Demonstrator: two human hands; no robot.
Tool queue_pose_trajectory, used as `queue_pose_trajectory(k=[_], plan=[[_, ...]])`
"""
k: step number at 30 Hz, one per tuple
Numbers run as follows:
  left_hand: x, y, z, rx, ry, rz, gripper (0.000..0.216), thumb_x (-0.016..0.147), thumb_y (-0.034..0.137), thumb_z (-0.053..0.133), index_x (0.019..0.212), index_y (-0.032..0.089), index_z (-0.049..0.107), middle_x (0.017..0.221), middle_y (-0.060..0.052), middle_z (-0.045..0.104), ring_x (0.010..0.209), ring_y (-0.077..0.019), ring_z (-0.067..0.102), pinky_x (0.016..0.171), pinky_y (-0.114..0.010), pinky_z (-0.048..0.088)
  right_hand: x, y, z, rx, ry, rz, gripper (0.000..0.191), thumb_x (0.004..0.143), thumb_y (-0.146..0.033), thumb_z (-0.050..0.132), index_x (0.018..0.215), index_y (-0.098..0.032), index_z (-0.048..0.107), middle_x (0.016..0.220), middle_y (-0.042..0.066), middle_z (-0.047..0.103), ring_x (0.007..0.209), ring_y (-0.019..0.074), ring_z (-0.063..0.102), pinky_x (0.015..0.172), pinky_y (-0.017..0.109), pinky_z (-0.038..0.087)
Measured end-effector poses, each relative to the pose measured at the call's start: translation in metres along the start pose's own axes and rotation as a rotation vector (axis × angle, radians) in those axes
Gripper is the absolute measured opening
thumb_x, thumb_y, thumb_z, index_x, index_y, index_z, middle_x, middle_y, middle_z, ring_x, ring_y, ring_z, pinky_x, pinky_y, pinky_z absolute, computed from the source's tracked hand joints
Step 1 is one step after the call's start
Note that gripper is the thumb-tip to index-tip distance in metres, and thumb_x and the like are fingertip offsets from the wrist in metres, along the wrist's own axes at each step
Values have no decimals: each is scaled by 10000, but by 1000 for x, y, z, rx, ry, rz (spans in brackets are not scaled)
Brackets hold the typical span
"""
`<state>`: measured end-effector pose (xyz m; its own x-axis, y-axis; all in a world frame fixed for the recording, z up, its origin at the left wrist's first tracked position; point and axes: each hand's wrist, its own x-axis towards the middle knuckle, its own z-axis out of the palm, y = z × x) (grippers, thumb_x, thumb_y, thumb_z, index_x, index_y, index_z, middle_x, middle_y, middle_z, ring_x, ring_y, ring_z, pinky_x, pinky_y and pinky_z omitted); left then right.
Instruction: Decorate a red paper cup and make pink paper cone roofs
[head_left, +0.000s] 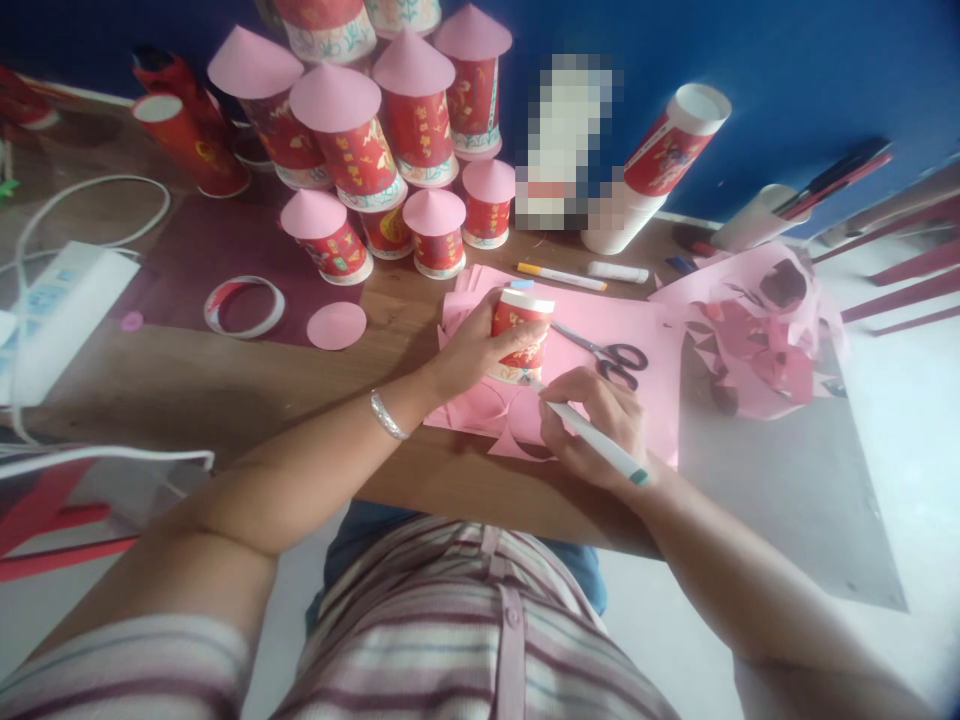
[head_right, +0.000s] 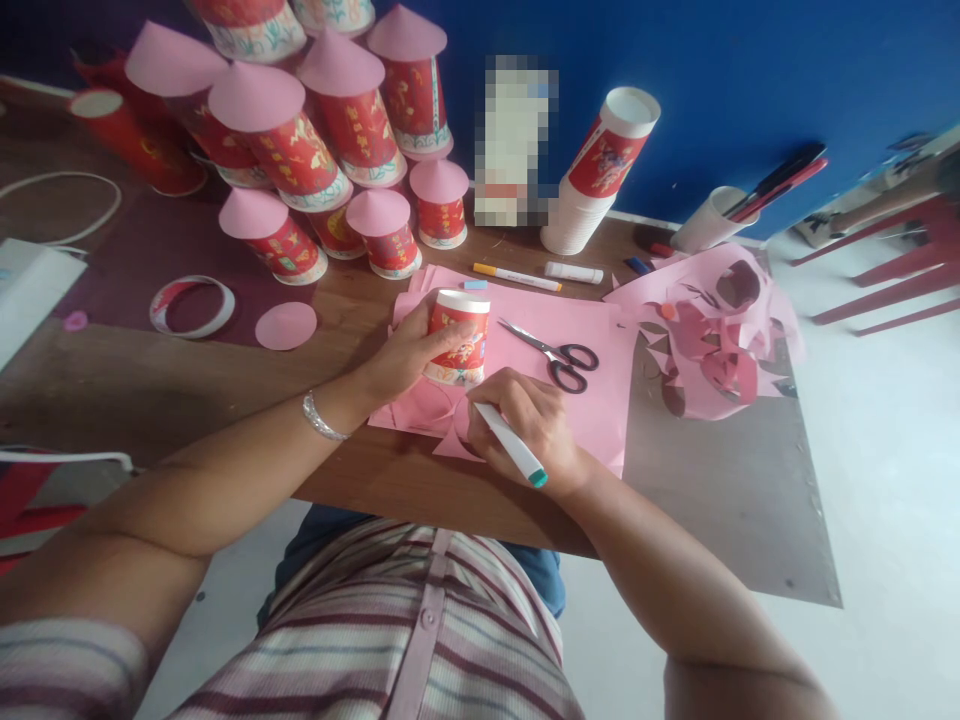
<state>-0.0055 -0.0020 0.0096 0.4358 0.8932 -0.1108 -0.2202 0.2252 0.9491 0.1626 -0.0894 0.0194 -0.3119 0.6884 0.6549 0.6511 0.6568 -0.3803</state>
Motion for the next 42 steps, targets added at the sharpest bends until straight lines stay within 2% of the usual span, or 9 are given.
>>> queue_pose_trajectory(k=[11,42], plan=[[1,-1,0,2,-3,12,570,740,516,862,1094,196,549,970,-30,651,864,-158,625,814,-317,533,2,-1,0,31,-11,-55,200,880,-64,554,971,-242,554,739,-29,652,592,124,630,536,254,520],[2,-4,-1,99,-20,45,513,769,476,835,1076,198,533,996,-44,659,880,-166,647,763,-312,554,0,2,4,18,18,-59,220,887,-53,574,1001,-240,551,779,-17,661,643,131,667,579,250,550]])
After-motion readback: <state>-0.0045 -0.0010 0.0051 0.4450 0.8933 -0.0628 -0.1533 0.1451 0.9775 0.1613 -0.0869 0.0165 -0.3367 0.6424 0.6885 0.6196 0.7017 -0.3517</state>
